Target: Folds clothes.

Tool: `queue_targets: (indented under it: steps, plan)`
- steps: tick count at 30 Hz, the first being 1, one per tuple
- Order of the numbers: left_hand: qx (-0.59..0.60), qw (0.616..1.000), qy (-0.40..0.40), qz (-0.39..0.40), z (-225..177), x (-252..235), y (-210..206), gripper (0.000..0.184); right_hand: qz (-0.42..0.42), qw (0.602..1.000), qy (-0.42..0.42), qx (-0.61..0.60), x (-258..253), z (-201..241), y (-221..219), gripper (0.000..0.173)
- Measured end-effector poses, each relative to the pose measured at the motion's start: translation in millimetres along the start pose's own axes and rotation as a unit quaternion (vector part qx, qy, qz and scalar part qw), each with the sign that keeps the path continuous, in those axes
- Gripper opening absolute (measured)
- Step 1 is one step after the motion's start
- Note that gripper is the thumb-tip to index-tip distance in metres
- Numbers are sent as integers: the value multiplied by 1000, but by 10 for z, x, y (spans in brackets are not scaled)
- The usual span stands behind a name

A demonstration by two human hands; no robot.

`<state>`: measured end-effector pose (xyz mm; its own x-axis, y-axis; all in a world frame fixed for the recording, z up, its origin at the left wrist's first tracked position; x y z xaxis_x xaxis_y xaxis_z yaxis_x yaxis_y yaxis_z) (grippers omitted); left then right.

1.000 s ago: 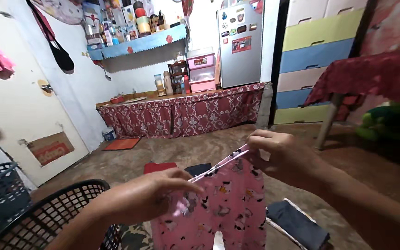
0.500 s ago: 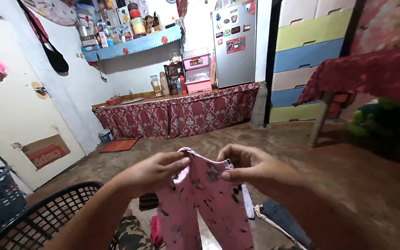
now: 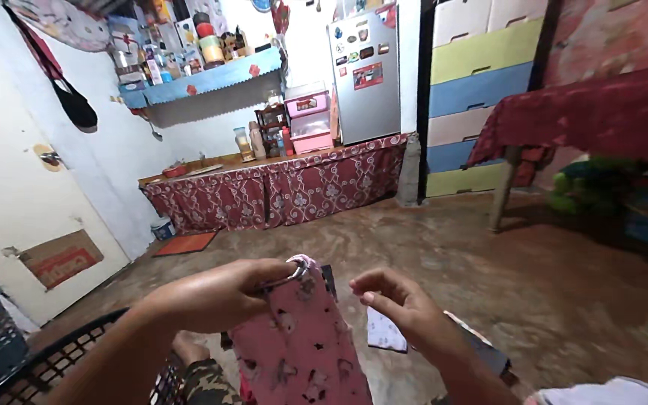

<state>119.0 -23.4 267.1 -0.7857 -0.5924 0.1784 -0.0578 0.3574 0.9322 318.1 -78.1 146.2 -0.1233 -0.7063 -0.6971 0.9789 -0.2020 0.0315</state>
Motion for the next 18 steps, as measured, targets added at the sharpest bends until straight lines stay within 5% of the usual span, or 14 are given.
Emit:
queue_targets:
  steps: [6,11,18]
  plan:
    - [-79,991,38,-103,98,106,299,45,40,987,-152,-34,608,-772,-157,23]
    - [-126,978,17,-163,97,147,397,58,-135,983,-111,-54,872,-888,-137,23]
    - [-131,981,-1,-141,-3,154,320,57,-15,991,-137,-1,951,-1047,-586,37]
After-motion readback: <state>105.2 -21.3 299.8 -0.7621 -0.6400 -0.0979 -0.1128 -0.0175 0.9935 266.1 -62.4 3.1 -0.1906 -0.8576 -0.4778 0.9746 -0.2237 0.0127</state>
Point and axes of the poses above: each hand's wrist, its own x-axis away from the middle knuckle, its own y-axis out of the back of the hand, z = x × y, the point moved 8 cm from there along -x, towards the middle knuckle, and after that the axes turned 10 degrees about y, right-handed, at the moved point
